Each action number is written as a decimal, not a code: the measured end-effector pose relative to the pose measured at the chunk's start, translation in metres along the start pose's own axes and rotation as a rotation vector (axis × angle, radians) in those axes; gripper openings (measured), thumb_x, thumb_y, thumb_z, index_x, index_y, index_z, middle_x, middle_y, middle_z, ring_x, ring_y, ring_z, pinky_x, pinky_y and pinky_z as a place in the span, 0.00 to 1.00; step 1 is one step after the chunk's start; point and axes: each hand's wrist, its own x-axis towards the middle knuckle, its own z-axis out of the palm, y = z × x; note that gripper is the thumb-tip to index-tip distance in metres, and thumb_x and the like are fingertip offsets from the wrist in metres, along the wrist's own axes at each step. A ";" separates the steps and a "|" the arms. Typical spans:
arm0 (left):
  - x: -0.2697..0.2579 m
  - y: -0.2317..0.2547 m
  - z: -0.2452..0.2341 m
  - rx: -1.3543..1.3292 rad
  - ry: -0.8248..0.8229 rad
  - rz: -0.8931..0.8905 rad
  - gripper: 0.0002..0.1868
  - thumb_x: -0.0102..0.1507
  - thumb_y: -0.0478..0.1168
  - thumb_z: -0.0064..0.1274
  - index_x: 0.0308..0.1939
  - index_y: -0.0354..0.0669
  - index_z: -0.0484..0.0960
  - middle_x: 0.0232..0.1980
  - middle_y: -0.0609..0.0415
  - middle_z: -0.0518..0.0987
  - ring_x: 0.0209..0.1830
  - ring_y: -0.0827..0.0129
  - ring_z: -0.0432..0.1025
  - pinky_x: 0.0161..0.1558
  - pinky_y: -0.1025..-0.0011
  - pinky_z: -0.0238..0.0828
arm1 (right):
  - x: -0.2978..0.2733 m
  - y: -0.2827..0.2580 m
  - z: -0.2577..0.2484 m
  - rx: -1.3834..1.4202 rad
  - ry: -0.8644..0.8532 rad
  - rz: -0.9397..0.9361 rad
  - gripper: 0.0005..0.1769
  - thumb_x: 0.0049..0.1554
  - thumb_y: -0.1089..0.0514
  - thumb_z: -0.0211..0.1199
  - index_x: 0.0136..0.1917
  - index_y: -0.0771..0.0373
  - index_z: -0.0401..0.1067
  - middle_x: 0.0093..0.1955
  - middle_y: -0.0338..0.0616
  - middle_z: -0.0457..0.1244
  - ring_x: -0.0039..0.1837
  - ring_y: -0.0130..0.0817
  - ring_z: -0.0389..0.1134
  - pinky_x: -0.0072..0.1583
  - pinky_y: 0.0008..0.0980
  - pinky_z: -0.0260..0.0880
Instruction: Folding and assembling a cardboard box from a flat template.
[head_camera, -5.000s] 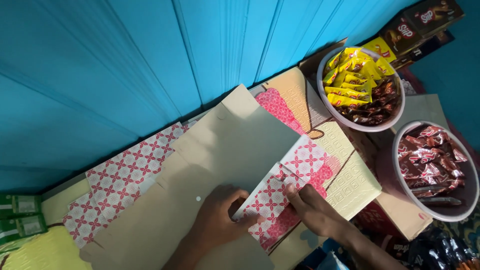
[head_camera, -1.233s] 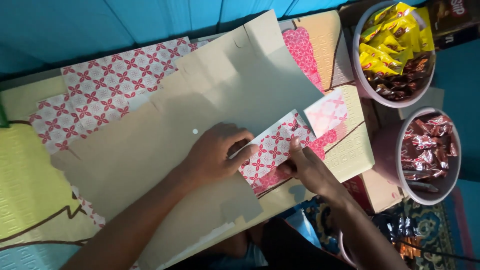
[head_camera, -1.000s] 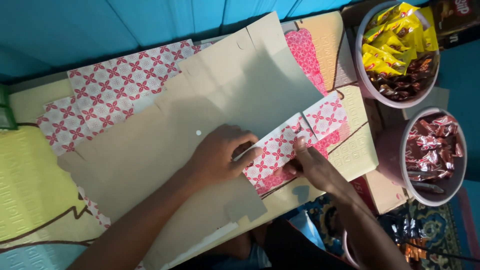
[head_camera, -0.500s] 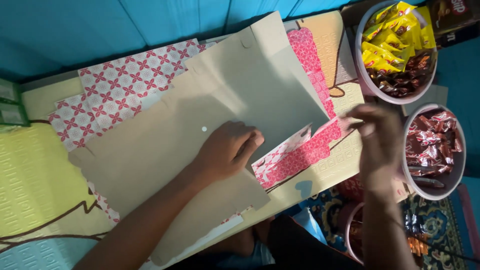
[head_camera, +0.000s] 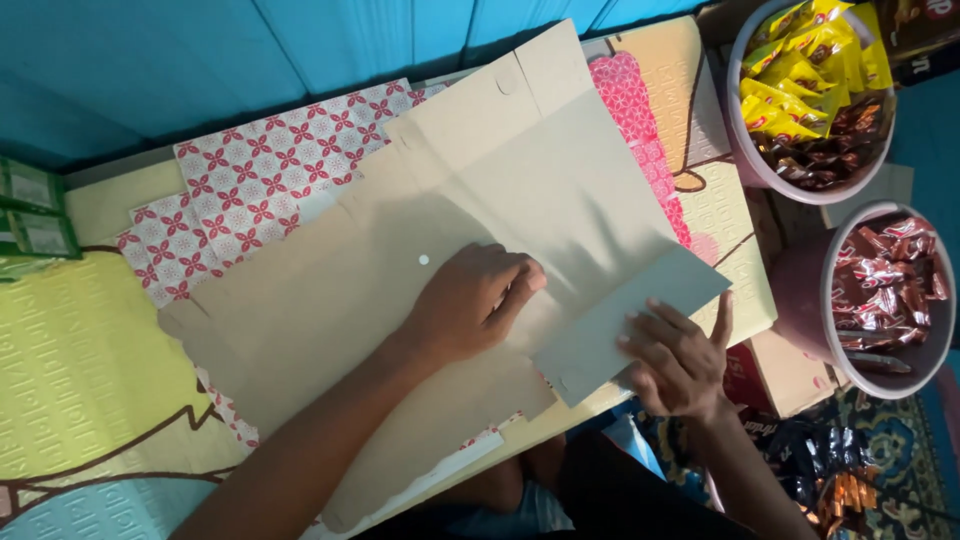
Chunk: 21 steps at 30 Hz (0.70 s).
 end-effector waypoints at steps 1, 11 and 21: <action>-0.001 -0.001 0.002 0.009 0.004 0.000 0.15 0.74 0.46 0.37 0.38 0.46 0.75 0.24 0.51 0.71 0.31 0.52 0.74 0.39 0.55 0.69 | -0.003 0.000 -0.002 0.018 -0.024 0.026 0.21 0.65 0.42 0.48 0.51 0.47 0.81 0.56 0.44 0.72 0.64 0.51 0.71 0.79 0.79 0.24; 0.000 -0.001 0.004 0.020 0.010 0.010 0.16 0.74 0.45 0.37 0.40 0.43 0.77 0.24 0.47 0.73 0.30 0.46 0.74 0.39 0.54 0.69 | 0.123 -0.011 -0.002 0.014 -0.167 0.086 0.13 0.61 0.57 0.57 0.54 0.54 0.81 0.61 0.45 0.71 0.68 0.48 0.70 0.82 0.65 0.26; -0.010 0.026 0.028 0.201 0.055 0.204 0.28 0.66 0.62 0.49 0.40 0.37 0.79 0.42 0.48 0.75 0.40 0.57 0.69 0.50 0.56 0.64 | 0.126 -0.002 -0.077 0.129 -0.554 0.356 0.15 0.44 0.57 0.76 0.47 0.56 0.81 0.51 0.37 0.72 0.55 0.36 0.73 0.74 0.52 0.67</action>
